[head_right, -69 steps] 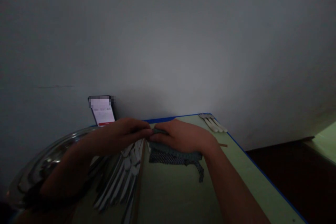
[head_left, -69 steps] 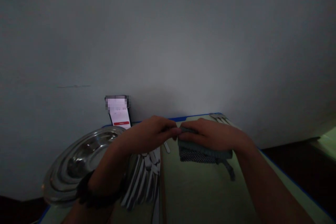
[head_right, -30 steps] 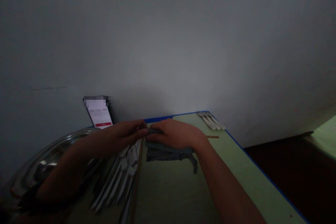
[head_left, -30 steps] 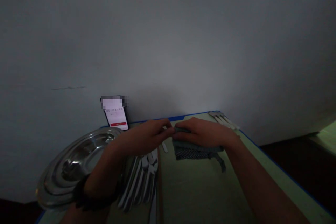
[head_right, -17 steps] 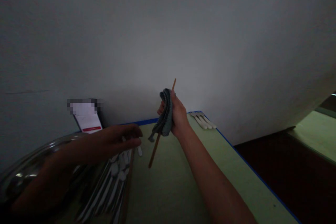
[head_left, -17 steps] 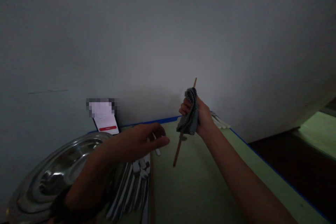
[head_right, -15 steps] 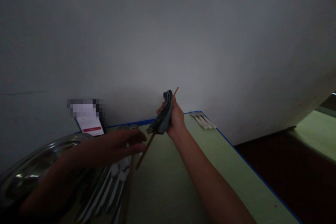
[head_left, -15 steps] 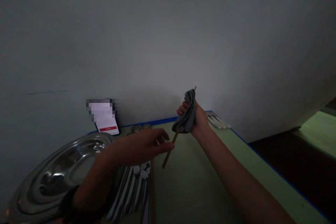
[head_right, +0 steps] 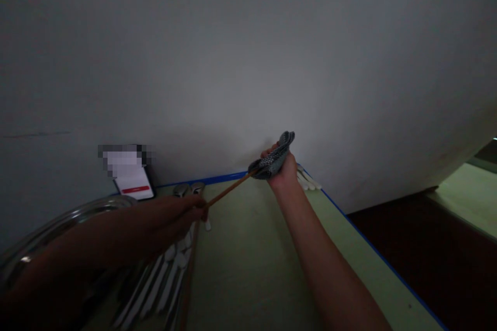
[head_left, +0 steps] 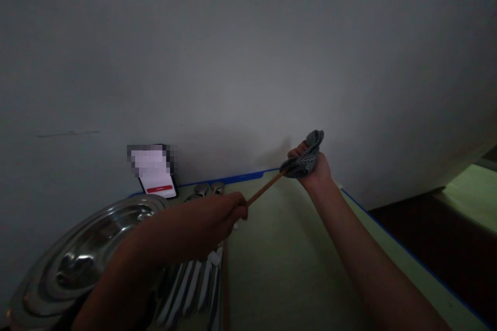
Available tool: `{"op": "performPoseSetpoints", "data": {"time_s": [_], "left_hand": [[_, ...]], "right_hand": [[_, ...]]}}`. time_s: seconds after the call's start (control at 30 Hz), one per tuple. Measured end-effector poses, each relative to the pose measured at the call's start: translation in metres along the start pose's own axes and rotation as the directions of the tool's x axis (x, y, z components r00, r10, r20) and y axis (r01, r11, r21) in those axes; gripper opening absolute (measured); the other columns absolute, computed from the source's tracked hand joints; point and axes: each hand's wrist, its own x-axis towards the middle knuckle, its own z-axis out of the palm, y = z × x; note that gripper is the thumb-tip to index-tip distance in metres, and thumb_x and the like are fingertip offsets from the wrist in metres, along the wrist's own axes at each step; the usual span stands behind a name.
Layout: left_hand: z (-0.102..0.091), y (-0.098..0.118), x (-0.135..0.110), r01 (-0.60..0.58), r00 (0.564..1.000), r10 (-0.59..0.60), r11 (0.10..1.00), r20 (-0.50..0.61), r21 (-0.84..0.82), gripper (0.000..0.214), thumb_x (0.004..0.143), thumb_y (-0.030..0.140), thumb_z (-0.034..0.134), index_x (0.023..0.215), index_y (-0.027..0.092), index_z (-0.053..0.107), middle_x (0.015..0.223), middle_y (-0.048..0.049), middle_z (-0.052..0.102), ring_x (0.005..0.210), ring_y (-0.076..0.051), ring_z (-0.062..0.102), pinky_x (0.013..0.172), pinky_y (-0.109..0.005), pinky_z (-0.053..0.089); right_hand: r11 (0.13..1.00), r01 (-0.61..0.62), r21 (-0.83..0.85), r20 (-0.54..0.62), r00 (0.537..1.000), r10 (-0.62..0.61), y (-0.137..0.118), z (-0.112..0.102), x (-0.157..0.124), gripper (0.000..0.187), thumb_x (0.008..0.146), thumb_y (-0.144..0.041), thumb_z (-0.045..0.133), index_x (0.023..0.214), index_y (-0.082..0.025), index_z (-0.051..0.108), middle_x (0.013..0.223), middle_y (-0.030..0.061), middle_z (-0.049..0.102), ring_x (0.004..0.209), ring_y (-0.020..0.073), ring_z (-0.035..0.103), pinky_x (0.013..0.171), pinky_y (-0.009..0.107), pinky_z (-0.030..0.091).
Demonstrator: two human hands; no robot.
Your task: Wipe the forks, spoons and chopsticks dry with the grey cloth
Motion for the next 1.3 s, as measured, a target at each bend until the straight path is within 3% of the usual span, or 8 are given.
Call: {"op": "performPoseSetpoints", "data": {"time_s": [0.1, 0.37, 0.5, 0.67, 0.77, 0.9, 1.1, 1.3], "left_hand": [[0.006, 0.007, 0.008, 0.022, 0.999, -0.027, 0.993, 0.041, 0.115, 0.029, 0.089, 0.032, 0.027, 0.091, 0.019, 0.053, 0.080, -0.0044, 0.062, 0.069, -0.018, 0.059, 0.059, -0.028, 0.042], [0.011, 0.003, 0.018, 0.083, 0.993, -0.093, 0.987, 0.072, 0.139, 0.024, 0.088, 0.028, 0.029, 0.091, 0.018, 0.050, 0.075, -0.0051, 0.061, 0.062, -0.017, 0.057, 0.055, -0.026, 0.040], [0.005, -0.001, 0.018, 0.086, 0.992, -0.091, 0.994, 0.086, 0.064, 0.030, 0.089, 0.034, 0.027, 0.094, 0.018, 0.052, 0.075, -0.0045, 0.062, 0.061, -0.015, 0.057, 0.054, -0.025, 0.042], [-0.007, -0.006, 0.006, 0.102, 0.978, -0.079, 0.988, 0.194, -0.115, 0.029, 0.087, 0.031, 0.033, 0.101, 0.018, 0.054, 0.073, -0.0020, 0.063, 0.061, -0.015, 0.060, 0.054, -0.022, 0.045], [-0.014, -0.014, -0.003, 0.060, 0.987, -0.033, 0.983, 0.156, -0.171, 0.029, 0.086, 0.028, 0.035, 0.101, 0.020, 0.058, 0.081, -0.0021, 0.065, 0.072, -0.015, 0.061, 0.064, -0.023, 0.046], [-0.016, -0.016, -0.003, 0.067, 0.994, -0.053, 0.988, 0.097, -0.142, 0.030, 0.086, 0.039, 0.041, 0.102, 0.022, 0.060, 0.090, -0.0019, 0.067, 0.080, -0.017, 0.062, 0.068, -0.024, 0.045], [-0.007, -0.001, 0.010, 0.001, 0.988, 0.018, 0.993, 0.156, -0.117, 0.026, 0.087, 0.031, 0.039, 0.092, 0.019, 0.062, 0.083, -0.0018, 0.068, 0.075, -0.015, 0.062, 0.064, -0.023, 0.045], [-0.001, 0.010, 0.018, -0.070, 0.996, 0.079, 0.980, 0.038, -0.185, 0.028, 0.090, 0.032, 0.032, 0.083, 0.017, 0.054, 0.072, 0.0000, 0.063, 0.065, -0.013, 0.059, 0.060, -0.022, 0.044]], "right_hand": [[0.999, 0.050, -0.022, -0.028, 0.998, -0.050, 0.012, 0.006, -0.008, 0.032, 0.079, -0.028, 0.044, 0.051, -0.022, 0.029, 0.040, -0.0080, 0.029, 0.035, 0.0086, 0.028, 0.040, 0.023, 0.033], [0.989, -0.112, -0.097, -0.061, 0.992, 0.107, 0.058, 0.020, -0.035, 0.031, 0.080, -0.049, 0.041, 0.062, -0.024, 0.038, 0.049, -0.0050, 0.040, 0.043, 0.0120, 0.043, 0.046, 0.027, 0.042], [0.990, -0.066, -0.124, -0.055, 0.997, 0.060, 0.051, 0.018, -0.029, 0.026, 0.077, -0.047, 0.046, 0.066, -0.023, 0.041, 0.053, -0.0056, 0.045, 0.045, 0.0115, 0.045, 0.052, 0.027, 0.045], [0.996, 0.048, -0.076, -0.080, 0.995, -0.054, 0.024, 0.008, -0.011, 0.025, 0.078, -0.042, 0.043, 0.062, -0.023, 0.041, 0.049, -0.0064, 0.043, 0.043, 0.0110, 0.042, 0.049, 0.026, 0.043], [0.989, 0.121, -0.081, -0.026, 0.992, -0.123, 0.011, 0.000, -0.002, 0.027, 0.079, -0.038, 0.041, 0.056, -0.023, 0.037, 0.043, -0.0074, 0.037, 0.038, 0.0099, 0.036, 0.045, 0.025, 0.041], [0.980, 0.174, -0.101, 0.046, 0.984, -0.170, 0.007, 0.001, -0.002, 0.032, 0.080, -0.037, 0.040, 0.053, -0.022, 0.033, 0.042, -0.0080, 0.031, 0.035, 0.0082, 0.031, 0.042, 0.024, 0.037], [0.994, 0.111, -0.008, -0.058, 0.992, -0.111, 0.013, 0.010, -0.011, 0.033, 0.084, -0.035, 0.036, 0.053, -0.022, 0.033, 0.042, -0.0074, 0.032, 0.035, 0.0078, 0.032, 0.039, 0.023, 0.036], [0.955, 0.191, -0.229, 0.027, 0.982, -0.190, 0.018, 0.006, -0.011, 0.032, 0.074, -0.054, 0.042, 0.064, -0.024, 0.041, 0.053, -0.0057, 0.045, 0.046, 0.0115, 0.047, 0.047, 0.027, 0.045]]}}
